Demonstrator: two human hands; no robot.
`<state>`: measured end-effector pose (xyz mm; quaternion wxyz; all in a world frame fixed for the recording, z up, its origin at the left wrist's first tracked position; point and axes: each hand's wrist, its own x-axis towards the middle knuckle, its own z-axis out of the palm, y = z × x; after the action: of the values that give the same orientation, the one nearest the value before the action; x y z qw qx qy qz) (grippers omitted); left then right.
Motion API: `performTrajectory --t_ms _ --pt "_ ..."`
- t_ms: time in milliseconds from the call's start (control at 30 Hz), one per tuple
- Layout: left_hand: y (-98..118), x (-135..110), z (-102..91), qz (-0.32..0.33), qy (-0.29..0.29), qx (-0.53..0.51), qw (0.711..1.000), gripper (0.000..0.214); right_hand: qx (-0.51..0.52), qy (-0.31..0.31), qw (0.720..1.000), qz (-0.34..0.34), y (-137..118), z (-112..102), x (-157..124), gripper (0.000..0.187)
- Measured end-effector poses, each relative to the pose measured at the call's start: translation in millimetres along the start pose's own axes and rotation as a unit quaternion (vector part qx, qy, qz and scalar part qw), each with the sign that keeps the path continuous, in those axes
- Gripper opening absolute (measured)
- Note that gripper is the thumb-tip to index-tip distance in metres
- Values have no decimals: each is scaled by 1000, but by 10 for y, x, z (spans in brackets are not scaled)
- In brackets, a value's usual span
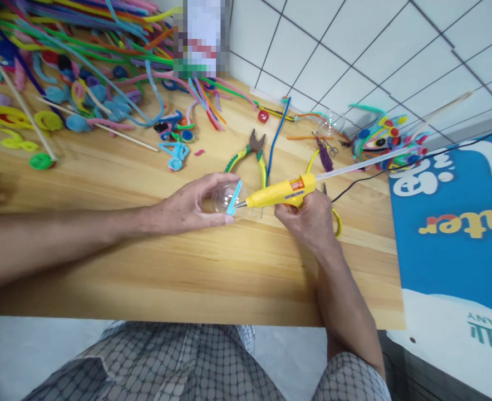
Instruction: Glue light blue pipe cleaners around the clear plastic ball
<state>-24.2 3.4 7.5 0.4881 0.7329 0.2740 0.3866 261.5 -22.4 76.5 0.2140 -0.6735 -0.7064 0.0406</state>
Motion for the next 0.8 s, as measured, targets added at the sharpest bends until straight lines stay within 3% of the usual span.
performTrajectory --t_ms 467,800 --pt "17 11 2 3 4 4 1000 70 1 -14 1000 2 27 -18 21 23" --pt "5 11 -2 8 2 17 1000 71 7 -13 1000 3 -8 -44 29 14"
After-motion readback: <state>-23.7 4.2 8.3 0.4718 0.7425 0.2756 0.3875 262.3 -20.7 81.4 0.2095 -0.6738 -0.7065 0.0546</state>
